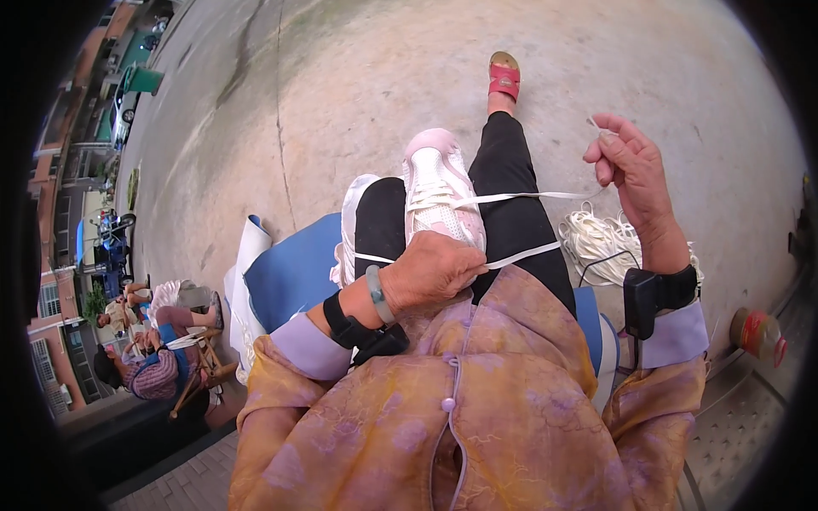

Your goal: Lacing a white and pink shoe.

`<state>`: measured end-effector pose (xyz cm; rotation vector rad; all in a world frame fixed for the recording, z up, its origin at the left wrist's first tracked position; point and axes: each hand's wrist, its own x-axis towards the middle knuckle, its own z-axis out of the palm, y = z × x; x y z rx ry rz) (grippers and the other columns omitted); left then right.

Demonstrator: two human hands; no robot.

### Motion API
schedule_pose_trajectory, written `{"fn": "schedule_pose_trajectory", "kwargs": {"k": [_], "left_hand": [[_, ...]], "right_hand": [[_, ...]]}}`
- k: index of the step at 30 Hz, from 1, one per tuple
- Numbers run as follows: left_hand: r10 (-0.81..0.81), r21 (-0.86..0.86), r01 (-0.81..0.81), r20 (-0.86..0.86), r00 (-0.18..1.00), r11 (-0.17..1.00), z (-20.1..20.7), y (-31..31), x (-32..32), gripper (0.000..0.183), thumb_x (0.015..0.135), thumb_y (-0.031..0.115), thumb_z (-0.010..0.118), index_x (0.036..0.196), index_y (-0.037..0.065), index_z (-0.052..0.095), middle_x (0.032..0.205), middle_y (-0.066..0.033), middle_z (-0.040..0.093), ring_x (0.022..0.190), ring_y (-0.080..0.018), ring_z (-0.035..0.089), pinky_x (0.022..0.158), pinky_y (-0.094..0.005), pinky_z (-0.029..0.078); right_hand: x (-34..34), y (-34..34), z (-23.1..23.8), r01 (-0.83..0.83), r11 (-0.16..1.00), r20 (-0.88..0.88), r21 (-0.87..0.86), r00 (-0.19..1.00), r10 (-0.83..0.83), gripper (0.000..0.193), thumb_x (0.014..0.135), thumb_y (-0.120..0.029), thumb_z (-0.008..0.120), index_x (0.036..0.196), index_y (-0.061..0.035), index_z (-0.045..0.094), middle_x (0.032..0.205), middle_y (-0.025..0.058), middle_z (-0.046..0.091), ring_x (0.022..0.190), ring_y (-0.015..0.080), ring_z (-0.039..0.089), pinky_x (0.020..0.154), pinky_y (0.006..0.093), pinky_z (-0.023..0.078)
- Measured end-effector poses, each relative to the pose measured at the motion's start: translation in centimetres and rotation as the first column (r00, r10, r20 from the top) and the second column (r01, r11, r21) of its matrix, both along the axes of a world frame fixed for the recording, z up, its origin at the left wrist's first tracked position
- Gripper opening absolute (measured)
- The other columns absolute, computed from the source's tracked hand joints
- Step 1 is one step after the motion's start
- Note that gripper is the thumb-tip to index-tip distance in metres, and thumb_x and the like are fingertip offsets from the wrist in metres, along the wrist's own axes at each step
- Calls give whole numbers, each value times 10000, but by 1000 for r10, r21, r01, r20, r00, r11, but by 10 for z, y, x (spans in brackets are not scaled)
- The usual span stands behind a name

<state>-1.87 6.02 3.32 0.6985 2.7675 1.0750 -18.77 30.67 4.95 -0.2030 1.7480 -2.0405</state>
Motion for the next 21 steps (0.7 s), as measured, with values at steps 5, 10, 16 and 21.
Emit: {"fn": "schedule_pose_trajectory", "kwargs": {"k": [5,10,16,21], "left_hand": [[1,15,0,-20,1000,1000,8,17,-13,88,774,119,572,708,65,550,611,-121,543,605,-306,577,521,-393,432],[0,101,2,-20,1000,995,16,21,-17,64,773,94,581,735,49,556,630,-124,555,600,-303,568,523,-368,433],[30,401,-184,361,932,898,98,-30,-19,111,836,44,595,931,-9,614,694,-11,591,615,-63,523,560,-210,422],[266,650,-579,522,811,491,156,-77,-4,161,859,97,581,983,-6,583,680,-29,581,516,-26,460,437,-138,314]], "right_hand": [[15,-16,-13,-120,991,79,50,990,116,200,901,-155,528,1027,-7,575,733,32,619,529,40,516,487,163,408],[21,-15,-13,-155,987,107,41,983,150,142,899,-144,522,940,-26,589,698,31,618,504,41,513,472,163,401],[33,-26,-22,-260,960,146,108,959,243,144,904,-157,520,954,-32,570,684,34,615,496,44,513,469,161,394],[48,-52,-26,-369,916,223,156,917,331,126,905,-165,527,912,-43,558,692,27,609,506,49,525,479,166,400]]}}
